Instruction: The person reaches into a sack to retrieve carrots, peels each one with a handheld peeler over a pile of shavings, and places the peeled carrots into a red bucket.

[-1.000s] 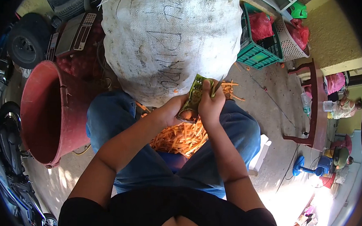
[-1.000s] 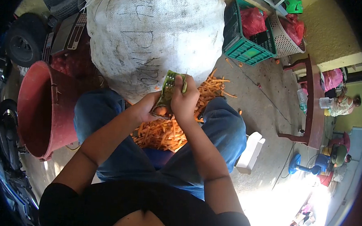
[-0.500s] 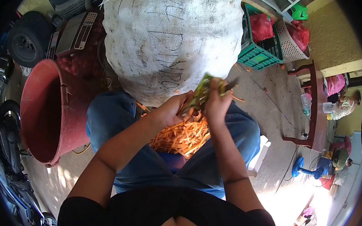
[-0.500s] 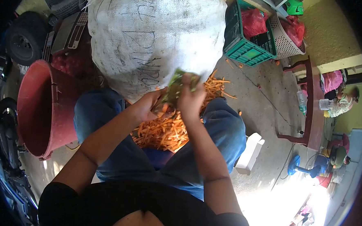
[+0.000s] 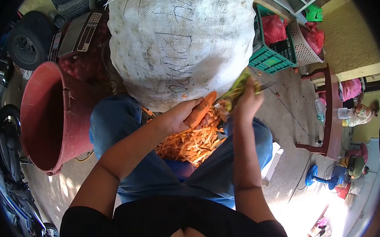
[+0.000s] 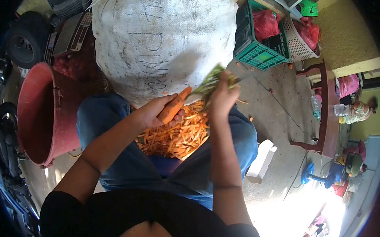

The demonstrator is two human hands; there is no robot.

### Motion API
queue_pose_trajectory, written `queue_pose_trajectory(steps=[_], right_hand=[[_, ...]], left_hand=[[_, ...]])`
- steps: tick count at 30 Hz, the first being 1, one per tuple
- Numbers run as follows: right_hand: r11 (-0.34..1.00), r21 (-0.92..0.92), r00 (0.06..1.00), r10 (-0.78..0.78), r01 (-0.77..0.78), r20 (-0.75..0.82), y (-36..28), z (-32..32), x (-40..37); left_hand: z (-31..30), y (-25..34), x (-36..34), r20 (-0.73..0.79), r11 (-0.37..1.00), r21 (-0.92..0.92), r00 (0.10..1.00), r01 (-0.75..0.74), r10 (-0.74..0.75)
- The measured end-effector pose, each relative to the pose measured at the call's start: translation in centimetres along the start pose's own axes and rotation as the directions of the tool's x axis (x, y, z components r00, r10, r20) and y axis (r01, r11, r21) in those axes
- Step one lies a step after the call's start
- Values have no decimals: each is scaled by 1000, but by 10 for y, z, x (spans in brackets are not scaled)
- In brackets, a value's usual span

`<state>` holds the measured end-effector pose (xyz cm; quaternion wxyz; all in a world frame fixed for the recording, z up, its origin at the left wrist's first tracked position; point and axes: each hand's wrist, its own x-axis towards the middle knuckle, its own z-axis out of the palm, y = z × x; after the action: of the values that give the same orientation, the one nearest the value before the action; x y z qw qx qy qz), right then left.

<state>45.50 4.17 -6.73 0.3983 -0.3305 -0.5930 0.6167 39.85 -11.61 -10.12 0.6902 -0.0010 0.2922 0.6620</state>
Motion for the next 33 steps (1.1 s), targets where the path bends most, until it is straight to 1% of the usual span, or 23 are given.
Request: queue_pose_trajectory(steps=[1, 2, 3, 4, 7, 9, 10, 11, 12, 13, 14, 16, 17, 18, 20, 21, 22, 23, 24, 26, 30, 32, 33], right_hand=[[999, -51, 999, 15, -14, 34, -5, 11, -19], [991, -136, 987, 3, 19, 164, 9, 10, -28], [949, -234, 967, -165, 210, 195, 8, 18, -39], [937, -204, 945, -235, 283, 229, 4, 24, -47], [930, -271, 950, -182, 250, 252, 4, 25, -46], [908, -336, 963, -194, 249, 189, 12, 20, -32], [890, -372, 963, -267, 264, 46, 26, 12, -8], [920, -380, 989, -132, 96, -69, 16, 3, 12], [860, -480, 946, -280, 172, -163, 29, -11, 37], [927, -374, 944, -90, -37, -316, 5, -8, 38], [928, -371, 944, -91, -35, -317, -1, -6, 37], [998, -61, 968, -8, -7, -250, -4, -7, 30], [994, -88, 981, -86, 71, -173, 7, -7, 27], [997, -72, 995, -39, 32, -94, 6, -3, 15], [998, 58, 1000, -24, 23, 11, 8, 10, -5], [999, 0, 997, -33, 33, 66, 5, 14, -15], [997, -58, 992, -39, 46, 123, -1, 18, -24], [999, -31, 987, -19, 24, 160, -7, 24, -34], [988, -128, 984, -59, 81, 166, 0, 26, -37], [964, -197, 966, -133, 178, 220, 3, 27, -44], [975, -174, 963, -90, 137, 255, 17, 25, -40], [893, -341, 951, -233, 292, 204, 25, 23, -31], [931, -351, 992, -70, 104, 109, 30, 18, -18]], left_hand=[[1, 0, 0, -11, 998, -47, 999, -38, 38], [2, 0, 1, -24, 993, -93, 997, -74, 72], [8, -3, 4, -193, 987, -94, 975, -127, 107], [12, -3, 3, -193, 988, -93, 976, -124, 104], [15, -2, 1, -203, 985, -118, 974, -123, 98], [8, 2, 0, -65, 984, 167, 995, -68, 80], [10, 1, -4, -65, 984, 165, 995, -69, 80], [15, -2, -11, -41, 968, 250, 999, 29, -20], [21, -5, -17, -25, 933, 337, 992, 125, -124], [29, -5, -20, -27, 947, 279, 988, 156, -155], [27, -2, -18, -28, 946, 283, 988, 155, -154], [21, 1, -12, -45, 988, 138, 997, 68, -62], [19, 0, -9, -43, 989, 136, 997, 65, -60], [17, 0, -6, -77, 995, 97, 997, 36, -29], [11, -1, -3, -156, 999, 24, 987, -21, 25], [7, -2, -1, -158, 1000, 24, 987, -20, 23], [1, -2, 0, -116, 998, 4, 991, -60, 60], [-1, -3, 1, -75, 995, -19, 992, -101, 99], [2, -3, 1, -75, 994, -21, 992, -103, 101], [14, -1, 1, -237, 980, -119, 963, -162, 130], [17, -4, -1, -266, 977, -134, 956, -163, 123], [-1, -9, 3, 49, 981, -112, 986, -155, 161], [0, -8, 1, 47, 981, -111, 985, -158, 164]])
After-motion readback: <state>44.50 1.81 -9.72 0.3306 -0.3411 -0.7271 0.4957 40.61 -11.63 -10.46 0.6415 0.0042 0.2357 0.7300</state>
